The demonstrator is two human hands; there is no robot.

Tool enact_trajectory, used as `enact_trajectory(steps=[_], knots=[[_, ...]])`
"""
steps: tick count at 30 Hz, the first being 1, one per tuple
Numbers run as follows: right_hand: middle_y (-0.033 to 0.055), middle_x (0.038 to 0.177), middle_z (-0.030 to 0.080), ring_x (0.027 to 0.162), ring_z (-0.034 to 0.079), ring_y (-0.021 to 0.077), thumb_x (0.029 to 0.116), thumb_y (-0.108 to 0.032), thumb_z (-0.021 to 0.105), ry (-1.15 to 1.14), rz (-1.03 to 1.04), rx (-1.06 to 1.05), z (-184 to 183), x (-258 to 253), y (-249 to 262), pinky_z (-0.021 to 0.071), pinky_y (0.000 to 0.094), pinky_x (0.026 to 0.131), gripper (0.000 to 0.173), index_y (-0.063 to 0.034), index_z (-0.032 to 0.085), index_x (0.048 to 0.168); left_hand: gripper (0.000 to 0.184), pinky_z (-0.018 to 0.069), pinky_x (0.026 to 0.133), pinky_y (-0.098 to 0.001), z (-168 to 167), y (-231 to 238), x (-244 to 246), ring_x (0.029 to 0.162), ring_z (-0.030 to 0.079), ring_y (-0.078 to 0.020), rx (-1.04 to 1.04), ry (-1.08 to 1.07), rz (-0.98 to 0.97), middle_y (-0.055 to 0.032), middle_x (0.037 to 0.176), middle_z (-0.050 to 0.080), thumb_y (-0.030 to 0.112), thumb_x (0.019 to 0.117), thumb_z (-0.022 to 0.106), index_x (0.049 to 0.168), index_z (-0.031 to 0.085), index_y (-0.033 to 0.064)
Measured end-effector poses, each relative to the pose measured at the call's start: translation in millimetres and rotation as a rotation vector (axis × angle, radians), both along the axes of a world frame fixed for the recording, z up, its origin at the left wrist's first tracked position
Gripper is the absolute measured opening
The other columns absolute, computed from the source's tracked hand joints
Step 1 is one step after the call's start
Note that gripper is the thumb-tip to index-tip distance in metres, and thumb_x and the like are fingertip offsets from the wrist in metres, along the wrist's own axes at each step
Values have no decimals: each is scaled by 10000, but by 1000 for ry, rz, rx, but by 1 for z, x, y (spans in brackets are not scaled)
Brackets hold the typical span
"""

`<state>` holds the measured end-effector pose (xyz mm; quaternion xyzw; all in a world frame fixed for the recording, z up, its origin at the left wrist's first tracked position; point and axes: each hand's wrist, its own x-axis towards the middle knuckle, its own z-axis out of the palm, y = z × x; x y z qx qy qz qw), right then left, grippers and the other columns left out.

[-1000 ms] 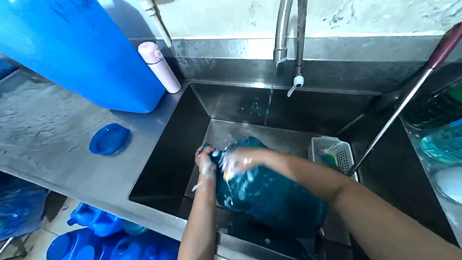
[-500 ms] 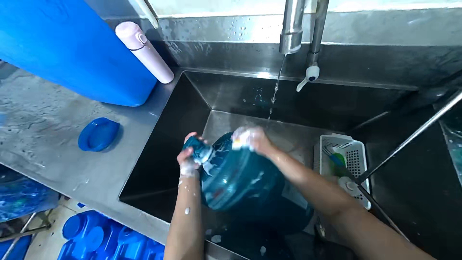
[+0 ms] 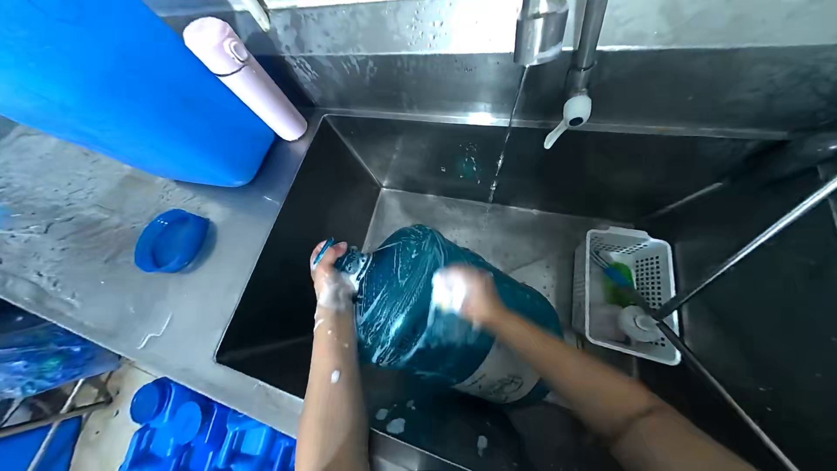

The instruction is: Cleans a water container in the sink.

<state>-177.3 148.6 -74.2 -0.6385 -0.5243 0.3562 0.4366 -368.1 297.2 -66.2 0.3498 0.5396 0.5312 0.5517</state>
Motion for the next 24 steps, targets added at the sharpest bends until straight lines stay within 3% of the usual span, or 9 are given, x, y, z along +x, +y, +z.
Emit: enact_trajectory(steps=[4,7,9,11,13,17,19,21,24], knots=[[322,1488,484,1419,449,422,1105,-102,410,28,173,-415,-50,59,80,325,511,1191,412,114,461,1452,577,612,803,-300,-10,12,-29,918,722,-110,384,-403,-672,43,1008,754,423,664,896,1186,721,251],[316,1320,600,1295,544,463,1027,-293,547,-204,27,-244,-24,6,12,424,596,1082,461,84,623,1281,234,590,735,-320,-12,11,-29,810,672,-134,204,-139,-153,-13,935,632,296,994,546,1169,540,141],[246,990,730,977,719,407,877,-247,692,-295,-142,49,-14,-24,-18,575,551,811,320,45,736,1000,146,580,681,-283,0,14,-16,735,652,-96,59,13,12,10,874,602,155,1034,410,1168,459,125],[278,1084,701,1051,674,421,971,-127,637,-52,-51,-94,7,5,15,521,589,923,284,82,688,1156,227,604,684,-273,3,7,-13,765,704,-88,204,-96,-165,38,852,699,121,854,503,1072,524,178],[283,1137,671,1064,660,429,1062,-199,530,31,-18,-137,16,32,62,512,615,918,327,58,619,1245,460,624,772,-313,4,3,-16,890,735,-131,333,-260,-482,10,969,759,247,663,844,1093,683,239],[261,1165,625,1091,622,402,967,-143,616,-68,-148,-48,4,16,11,531,548,910,277,37,648,1175,325,585,893,-281,42,11,-69,1024,689,-61,472,304,-783,109,1094,737,328,775,800,1091,733,299],[335,1379,555,1322,516,477,980,-127,557,-137,-196,-365,-61,41,-37,414,615,1086,391,89,614,1301,137,569,821,-234,45,5,-93,893,676,3,415,555,-587,148,915,714,108,831,574,878,658,205],[338,1521,421,1439,382,485,1067,-188,459,-99,-156,-689,-94,77,-48,303,645,1158,463,100,500,1428,110,539,747,-165,39,-6,-97,774,628,61,288,684,-346,140,811,639,35,898,468,894,569,78],[247,1377,611,1330,546,409,1047,-262,518,-159,-95,-470,-48,34,-15,397,601,1120,463,-8,555,1433,191,498,725,-195,35,-21,-84,740,563,11,20,938,-236,-3,857,580,78,1012,443,1055,570,-60]])
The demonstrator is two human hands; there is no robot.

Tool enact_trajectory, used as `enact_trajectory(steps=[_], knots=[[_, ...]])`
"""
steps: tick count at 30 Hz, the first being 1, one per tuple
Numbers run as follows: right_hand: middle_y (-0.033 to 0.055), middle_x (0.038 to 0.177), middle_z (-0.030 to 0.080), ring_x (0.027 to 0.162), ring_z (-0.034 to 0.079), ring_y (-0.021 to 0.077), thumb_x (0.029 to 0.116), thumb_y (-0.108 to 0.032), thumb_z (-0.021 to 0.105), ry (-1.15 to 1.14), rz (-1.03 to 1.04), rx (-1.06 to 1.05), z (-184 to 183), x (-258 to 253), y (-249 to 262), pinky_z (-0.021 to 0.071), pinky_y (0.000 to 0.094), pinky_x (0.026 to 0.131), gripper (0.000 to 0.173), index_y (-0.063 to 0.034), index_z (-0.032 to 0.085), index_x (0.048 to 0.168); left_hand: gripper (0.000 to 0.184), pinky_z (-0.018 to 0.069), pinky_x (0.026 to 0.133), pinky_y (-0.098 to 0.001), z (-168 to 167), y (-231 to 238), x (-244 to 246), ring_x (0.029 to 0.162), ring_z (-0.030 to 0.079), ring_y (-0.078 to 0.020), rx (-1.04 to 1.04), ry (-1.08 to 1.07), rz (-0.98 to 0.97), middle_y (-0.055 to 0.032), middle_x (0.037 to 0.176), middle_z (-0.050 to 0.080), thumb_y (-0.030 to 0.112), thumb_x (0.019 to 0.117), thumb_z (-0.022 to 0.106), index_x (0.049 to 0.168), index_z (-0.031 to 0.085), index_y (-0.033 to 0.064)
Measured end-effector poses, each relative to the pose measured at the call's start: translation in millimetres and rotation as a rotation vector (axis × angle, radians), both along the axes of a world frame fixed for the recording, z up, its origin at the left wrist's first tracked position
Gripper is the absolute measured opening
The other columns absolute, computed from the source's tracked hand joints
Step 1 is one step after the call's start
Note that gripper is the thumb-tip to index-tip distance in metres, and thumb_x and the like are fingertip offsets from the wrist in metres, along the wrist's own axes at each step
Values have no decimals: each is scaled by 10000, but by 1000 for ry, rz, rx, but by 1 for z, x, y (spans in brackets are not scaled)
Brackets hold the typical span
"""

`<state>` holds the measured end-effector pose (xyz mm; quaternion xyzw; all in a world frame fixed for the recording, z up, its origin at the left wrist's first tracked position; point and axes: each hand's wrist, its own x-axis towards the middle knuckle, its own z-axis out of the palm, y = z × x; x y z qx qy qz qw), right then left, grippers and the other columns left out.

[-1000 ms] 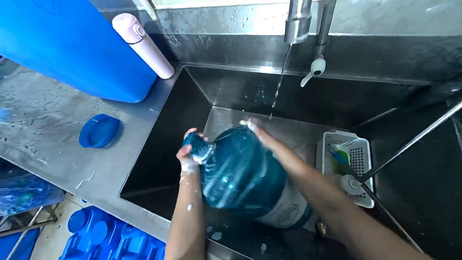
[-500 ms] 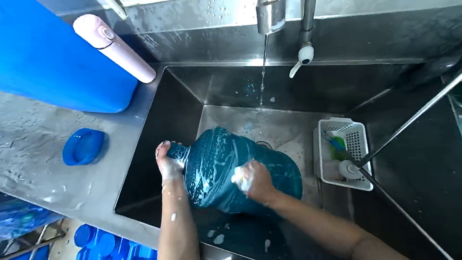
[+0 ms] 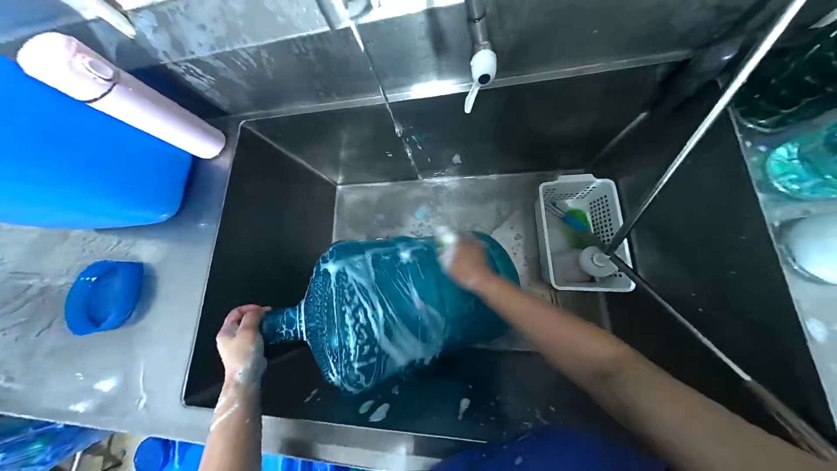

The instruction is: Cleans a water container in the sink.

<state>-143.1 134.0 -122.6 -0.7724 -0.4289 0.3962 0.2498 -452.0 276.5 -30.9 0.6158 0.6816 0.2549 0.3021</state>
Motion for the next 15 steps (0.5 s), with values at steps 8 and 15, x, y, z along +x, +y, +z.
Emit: enact_trajectory(steps=[8,15], knots=[[283,1346,615,1281,564,478,1054,-261,537,-105,-215,27,-36,52,16,417,672,1058,409,-3,609,1363,435,422,999,-683,20,-15,-14,1141,614,-549,-491,702,-636,-382,1158,650,277,1084,524,1286,617,-97],[259,1405,587,1356,501,463,1038,-251,527,-196,-179,62,-2,-10,22,364,662,1110,428,-8,608,1381,884,474,1029,-617,19,-15,-8,1267,558,-517,-619,1081,-1010,-361,1371,544,205,843,832,1539,352,-52]])
